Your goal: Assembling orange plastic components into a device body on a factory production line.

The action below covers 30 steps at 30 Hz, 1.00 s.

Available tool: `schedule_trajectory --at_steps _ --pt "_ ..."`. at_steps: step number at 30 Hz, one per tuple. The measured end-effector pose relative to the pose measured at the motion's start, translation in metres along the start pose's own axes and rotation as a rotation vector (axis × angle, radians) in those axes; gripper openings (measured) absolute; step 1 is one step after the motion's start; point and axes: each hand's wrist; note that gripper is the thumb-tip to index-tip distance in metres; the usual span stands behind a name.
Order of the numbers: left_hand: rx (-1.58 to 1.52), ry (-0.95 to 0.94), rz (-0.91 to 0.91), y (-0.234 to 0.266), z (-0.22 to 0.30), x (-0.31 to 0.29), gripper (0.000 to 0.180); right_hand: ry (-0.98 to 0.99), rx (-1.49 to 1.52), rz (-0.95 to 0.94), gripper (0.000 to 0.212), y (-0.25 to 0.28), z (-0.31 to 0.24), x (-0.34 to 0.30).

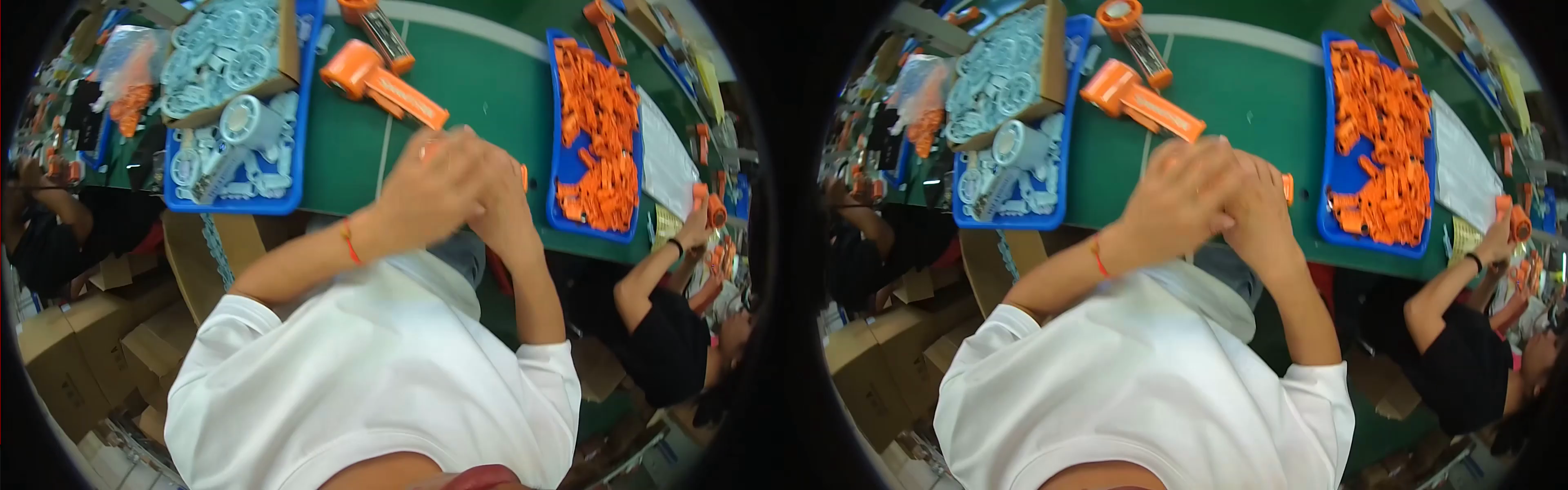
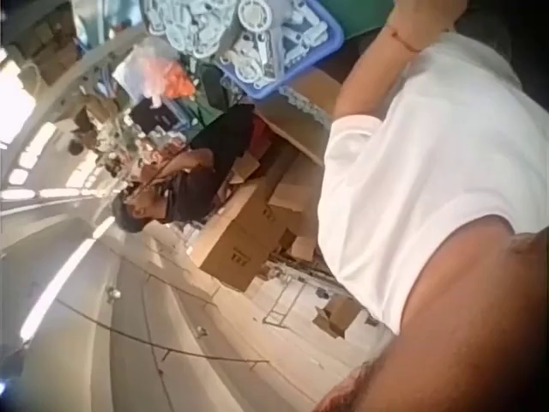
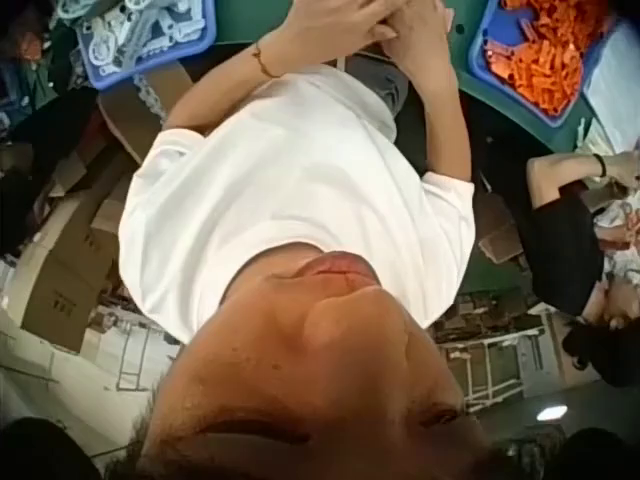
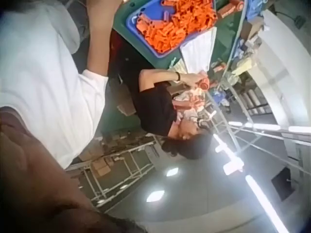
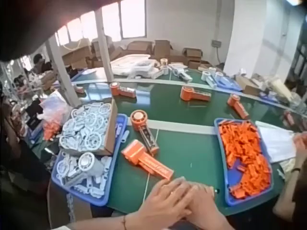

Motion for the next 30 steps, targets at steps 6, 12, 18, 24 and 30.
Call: schedule_trajectory --at_steps 6,12,18,24,30 --pt "0.204 0.042 -0.083 -0.016 0.005 -0.001 0.043 0.047 0.181 0.078 0.058 0.01 0.015 -0.032" --pt "0.194 0.029 -0.117 -0.018 0.008 0.001 0.038 0.126 0.139 0.109 0.056 0.011 0.029 -0.033" --pt "0.165 0.006 0.003 -0.025 0.006 0.0 0.041 0.153 0.131 0.112 0.057 0.01 0.03 -0.036" --pt "0.19 0.006 -0.083 -0.029 0.006 0.003 0.032 0.3 -0.157 0.195 0.054 -0.003 0.04 -0.036" --pt "0.341 -0.035 0.0 -0.034 0.008 0.003 0.019 0.273 -0.128 0.211 0.053 -0.002 0.034 -0.041"
Point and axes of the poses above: each hand's wrist, its own x-axis towards the middle knuckle, its own y-axis out of the back of the hand, z = x × y, and after that the axes turned 8 degrees about x, right-handed
